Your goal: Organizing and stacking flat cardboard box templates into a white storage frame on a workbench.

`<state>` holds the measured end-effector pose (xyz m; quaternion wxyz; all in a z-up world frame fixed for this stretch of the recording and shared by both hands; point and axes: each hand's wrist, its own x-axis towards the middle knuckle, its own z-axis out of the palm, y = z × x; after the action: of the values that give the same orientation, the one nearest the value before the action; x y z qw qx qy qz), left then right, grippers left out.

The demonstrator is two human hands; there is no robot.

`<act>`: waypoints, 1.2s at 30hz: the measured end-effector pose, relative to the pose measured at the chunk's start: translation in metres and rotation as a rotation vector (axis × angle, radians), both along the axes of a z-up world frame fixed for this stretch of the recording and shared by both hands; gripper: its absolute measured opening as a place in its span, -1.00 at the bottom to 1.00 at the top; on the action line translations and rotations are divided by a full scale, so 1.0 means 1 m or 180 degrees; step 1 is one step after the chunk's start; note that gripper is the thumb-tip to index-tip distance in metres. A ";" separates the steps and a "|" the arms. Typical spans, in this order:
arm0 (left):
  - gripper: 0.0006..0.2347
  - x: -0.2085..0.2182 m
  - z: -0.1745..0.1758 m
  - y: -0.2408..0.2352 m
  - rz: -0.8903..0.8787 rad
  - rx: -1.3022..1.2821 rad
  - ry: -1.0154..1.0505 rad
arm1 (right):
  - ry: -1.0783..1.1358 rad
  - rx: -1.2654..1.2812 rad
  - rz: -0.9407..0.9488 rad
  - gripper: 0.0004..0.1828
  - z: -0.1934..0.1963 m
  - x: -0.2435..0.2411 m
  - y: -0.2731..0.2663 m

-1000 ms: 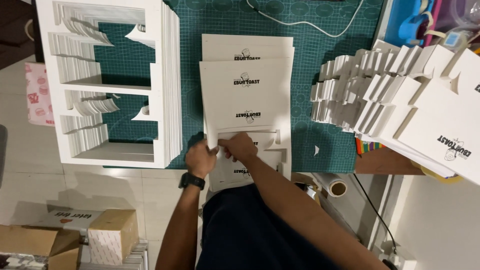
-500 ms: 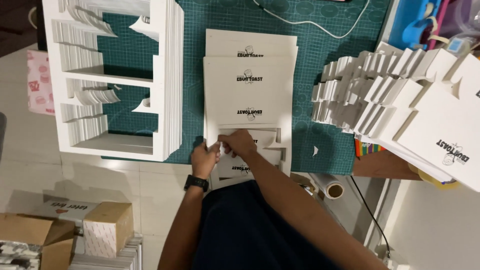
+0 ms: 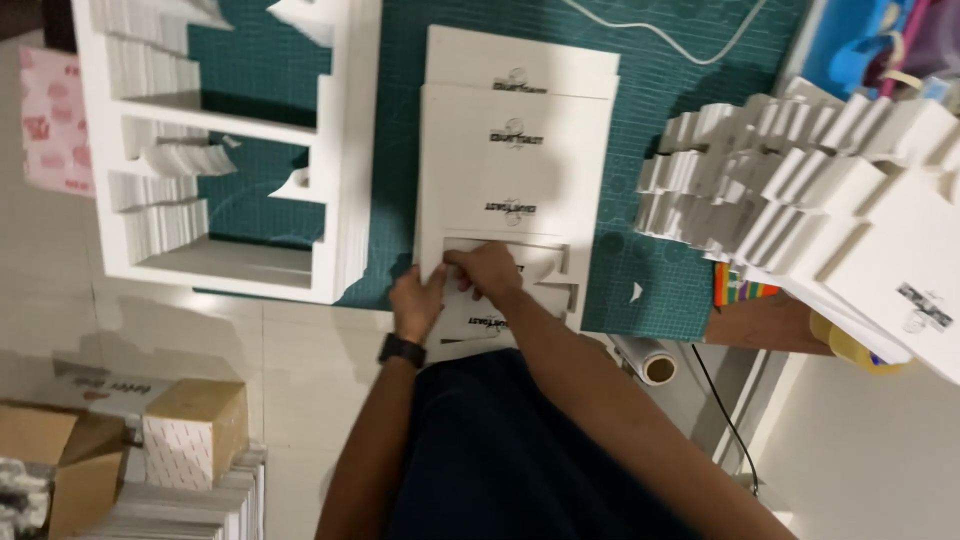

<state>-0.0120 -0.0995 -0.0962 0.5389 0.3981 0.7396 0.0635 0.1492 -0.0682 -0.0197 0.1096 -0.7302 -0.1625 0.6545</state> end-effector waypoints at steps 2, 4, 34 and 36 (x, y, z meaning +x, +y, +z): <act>-0.75 0.019 0.010 -0.016 -0.0337 0.0516 0.0432 | 0.0008 0.0014 -0.0030 -0.60 -0.024 -0.004 -0.004; -0.78 0.032 0.014 -0.025 -0.0685 0.1026 0.0860 | 0.0004 0.0031 -0.0068 -0.61 -0.033 -0.006 -0.007; -0.73 0.023 0.017 -0.021 -0.1121 0.1023 0.0867 | 0.0004 -0.0001 -0.0463 -0.60 -0.007 -0.001 -0.004; -0.72 0.019 0.001 -0.031 -0.1082 0.1343 0.1260 | 0.0142 0.0019 -0.0413 -0.56 -0.004 0.001 -0.003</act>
<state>0.0069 -0.1304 -0.0949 0.2934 0.6231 0.7236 0.0459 0.1505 -0.0716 -0.0234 0.1576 -0.7241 -0.1142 0.6617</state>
